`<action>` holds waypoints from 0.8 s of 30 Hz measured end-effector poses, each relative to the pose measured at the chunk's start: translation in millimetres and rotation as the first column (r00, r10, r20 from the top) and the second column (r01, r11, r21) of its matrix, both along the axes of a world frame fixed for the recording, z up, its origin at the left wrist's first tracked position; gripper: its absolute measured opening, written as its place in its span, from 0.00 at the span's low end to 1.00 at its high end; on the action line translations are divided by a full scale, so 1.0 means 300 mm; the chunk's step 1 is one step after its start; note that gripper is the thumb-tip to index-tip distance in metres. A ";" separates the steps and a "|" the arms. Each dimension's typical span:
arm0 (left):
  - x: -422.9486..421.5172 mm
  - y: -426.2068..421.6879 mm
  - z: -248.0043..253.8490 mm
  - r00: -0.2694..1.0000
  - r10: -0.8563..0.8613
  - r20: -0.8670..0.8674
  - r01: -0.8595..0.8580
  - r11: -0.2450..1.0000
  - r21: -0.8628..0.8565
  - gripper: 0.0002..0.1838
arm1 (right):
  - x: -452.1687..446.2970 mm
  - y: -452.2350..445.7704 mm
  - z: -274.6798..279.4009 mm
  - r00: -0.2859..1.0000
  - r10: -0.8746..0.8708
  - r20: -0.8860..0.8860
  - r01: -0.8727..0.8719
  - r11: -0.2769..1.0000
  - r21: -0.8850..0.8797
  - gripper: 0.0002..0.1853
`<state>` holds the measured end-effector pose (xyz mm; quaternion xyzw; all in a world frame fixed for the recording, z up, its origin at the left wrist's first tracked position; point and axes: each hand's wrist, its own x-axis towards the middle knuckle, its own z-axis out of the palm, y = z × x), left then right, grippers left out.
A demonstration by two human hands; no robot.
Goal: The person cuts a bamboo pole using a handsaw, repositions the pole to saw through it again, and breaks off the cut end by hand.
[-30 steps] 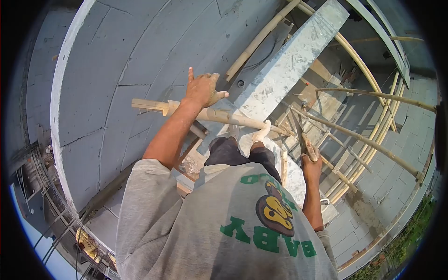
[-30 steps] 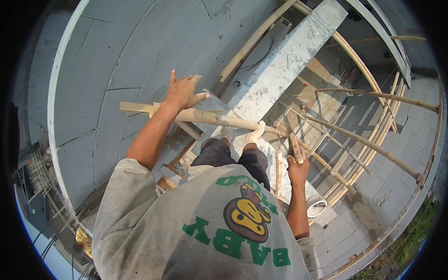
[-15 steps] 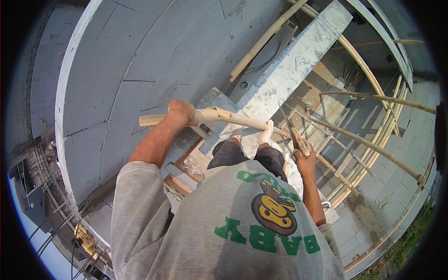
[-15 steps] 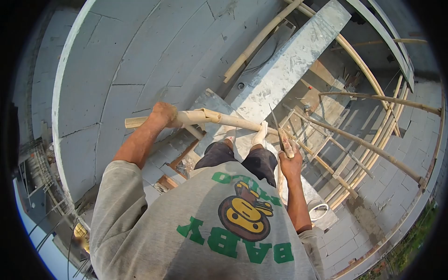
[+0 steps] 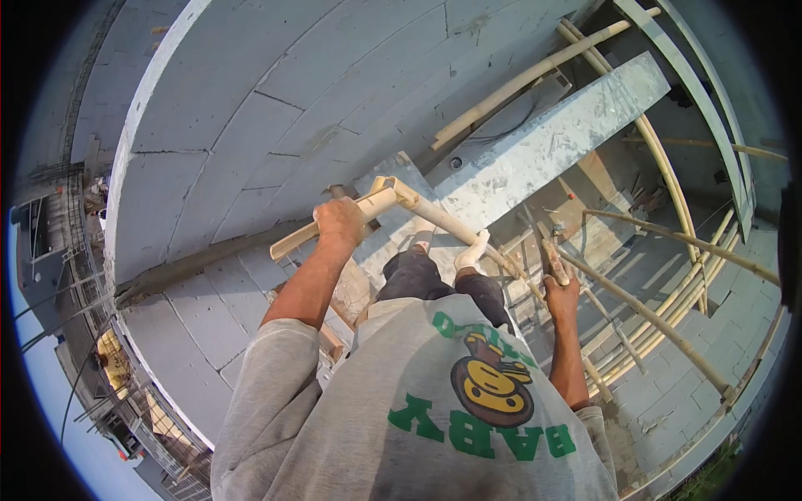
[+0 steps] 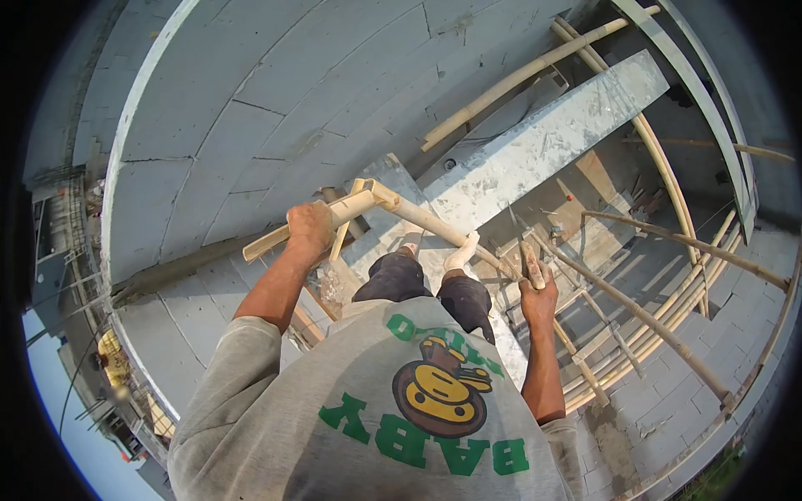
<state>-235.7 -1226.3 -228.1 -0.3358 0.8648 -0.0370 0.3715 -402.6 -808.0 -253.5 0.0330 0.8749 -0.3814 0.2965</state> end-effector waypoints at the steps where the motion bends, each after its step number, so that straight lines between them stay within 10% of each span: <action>1: 0.047 0.008 -0.002 0.997 0.043 -0.057 -0.043 0.999 -0.002 0.17 | -0.015 0.009 -0.008 1.000 -0.003 0.026 0.003 1.000 0.003 0.24; 7: 0.283 0.065 -0.049 0.944 0.330 -0.005 -0.325 0.933 0.152 0.36 | -0.042 0.035 -0.038 0.996 0.092 0.000 -0.092 0.996 0.019 0.26; 17: 0.246 -0.314 -0.148 0.983 -0.046 -0.179 0.039 0.998 -0.040 0.31 | -0.054 -0.003 0.055 0.993 0.114 -0.020 -0.113 0.992 0.060 0.25; 24: 0.400 -0.324 -0.186 0.934 0.317 -0.163 -0.287 0.941 0.180 0.32 | -0.014 -0.029 -0.015 0.993 0.100 0.060 -0.108 0.983 0.147 0.26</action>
